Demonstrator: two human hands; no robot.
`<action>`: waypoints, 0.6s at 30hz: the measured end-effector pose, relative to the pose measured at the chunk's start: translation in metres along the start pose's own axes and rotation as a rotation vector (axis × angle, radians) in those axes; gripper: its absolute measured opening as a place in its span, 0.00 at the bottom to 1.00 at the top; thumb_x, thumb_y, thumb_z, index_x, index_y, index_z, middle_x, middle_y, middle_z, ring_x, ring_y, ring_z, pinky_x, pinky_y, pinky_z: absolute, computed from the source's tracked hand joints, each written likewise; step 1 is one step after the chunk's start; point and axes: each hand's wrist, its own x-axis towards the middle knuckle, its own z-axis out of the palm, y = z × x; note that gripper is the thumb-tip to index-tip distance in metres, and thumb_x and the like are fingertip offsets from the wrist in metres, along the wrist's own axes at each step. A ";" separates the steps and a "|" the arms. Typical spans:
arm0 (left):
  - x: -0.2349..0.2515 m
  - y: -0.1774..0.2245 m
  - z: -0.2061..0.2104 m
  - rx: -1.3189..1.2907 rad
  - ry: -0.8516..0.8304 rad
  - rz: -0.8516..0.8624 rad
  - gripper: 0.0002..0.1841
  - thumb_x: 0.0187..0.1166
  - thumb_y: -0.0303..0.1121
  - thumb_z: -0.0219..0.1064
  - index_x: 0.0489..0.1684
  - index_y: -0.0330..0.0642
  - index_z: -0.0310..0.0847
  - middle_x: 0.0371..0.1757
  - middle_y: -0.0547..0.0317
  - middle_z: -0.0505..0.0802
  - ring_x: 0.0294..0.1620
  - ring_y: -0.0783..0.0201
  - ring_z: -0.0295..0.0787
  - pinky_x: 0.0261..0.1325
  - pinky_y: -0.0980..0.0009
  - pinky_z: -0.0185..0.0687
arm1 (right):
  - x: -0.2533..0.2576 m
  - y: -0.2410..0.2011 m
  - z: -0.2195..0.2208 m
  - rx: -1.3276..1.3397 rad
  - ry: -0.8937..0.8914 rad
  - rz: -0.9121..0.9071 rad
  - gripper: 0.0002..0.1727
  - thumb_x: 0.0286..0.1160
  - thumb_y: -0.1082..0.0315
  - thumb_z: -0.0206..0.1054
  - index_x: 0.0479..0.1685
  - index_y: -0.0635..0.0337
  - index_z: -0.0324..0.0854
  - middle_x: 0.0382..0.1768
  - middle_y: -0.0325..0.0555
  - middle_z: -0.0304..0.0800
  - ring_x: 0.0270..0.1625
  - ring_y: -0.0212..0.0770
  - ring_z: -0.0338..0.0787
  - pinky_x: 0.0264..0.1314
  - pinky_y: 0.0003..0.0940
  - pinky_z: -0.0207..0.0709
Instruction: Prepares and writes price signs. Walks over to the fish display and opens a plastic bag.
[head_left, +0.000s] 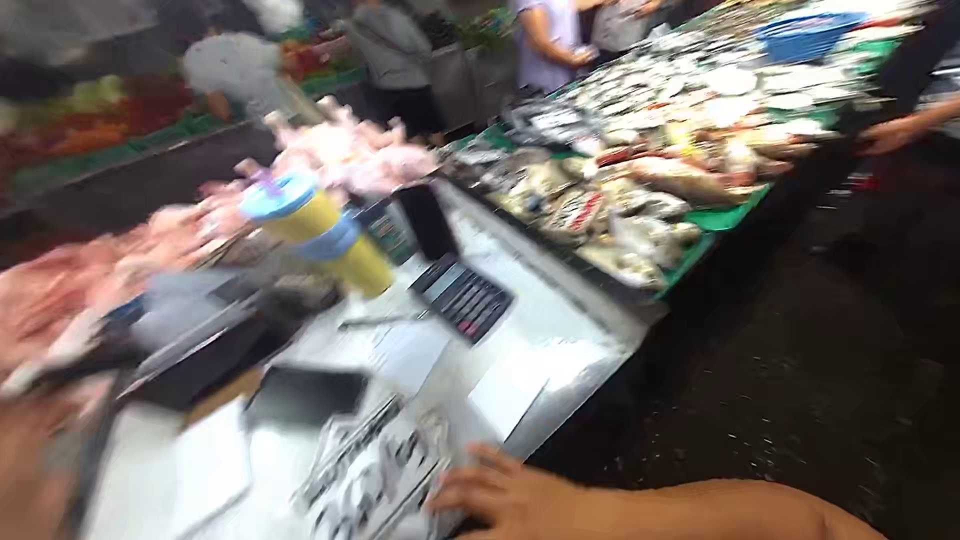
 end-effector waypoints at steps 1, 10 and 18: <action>0.011 0.011 0.000 0.161 0.149 -0.134 0.16 0.85 0.33 0.62 0.65 0.34 0.73 0.54 0.63 0.89 0.51 0.80 0.85 0.57 0.78 0.83 | -0.002 0.002 0.008 -0.063 -0.058 -0.034 0.35 0.57 0.52 0.84 0.73 0.42 0.84 0.80 0.53 0.77 0.86 0.57 0.70 0.89 0.66 0.53; 0.080 -0.045 -0.011 0.175 0.056 -0.499 0.30 0.95 0.49 0.35 0.71 0.34 0.76 0.45 0.51 0.91 0.37 0.67 0.86 0.47 0.67 0.81 | 0.016 0.016 0.033 -0.416 0.045 -0.070 0.19 0.85 0.51 0.54 0.69 0.28 0.83 0.73 0.35 0.86 0.78 0.43 0.79 0.79 0.51 0.66; 0.124 -0.102 0.055 0.157 -0.233 -0.307 0.20 0.87 0.38 0.63 0.58 0.23 0.79 0.45 0.41 0.91 0.42 0.57 0.89 0.52 0.57 0.84 | 0.024 0.015 0.028 -0.417 0.059 -0.024 0.17 0.83 0.58 0.57 0.59 0.36 0.90 0.54 0.35 0.94 0.60 0.43 0.87 0.66 0.46 0.68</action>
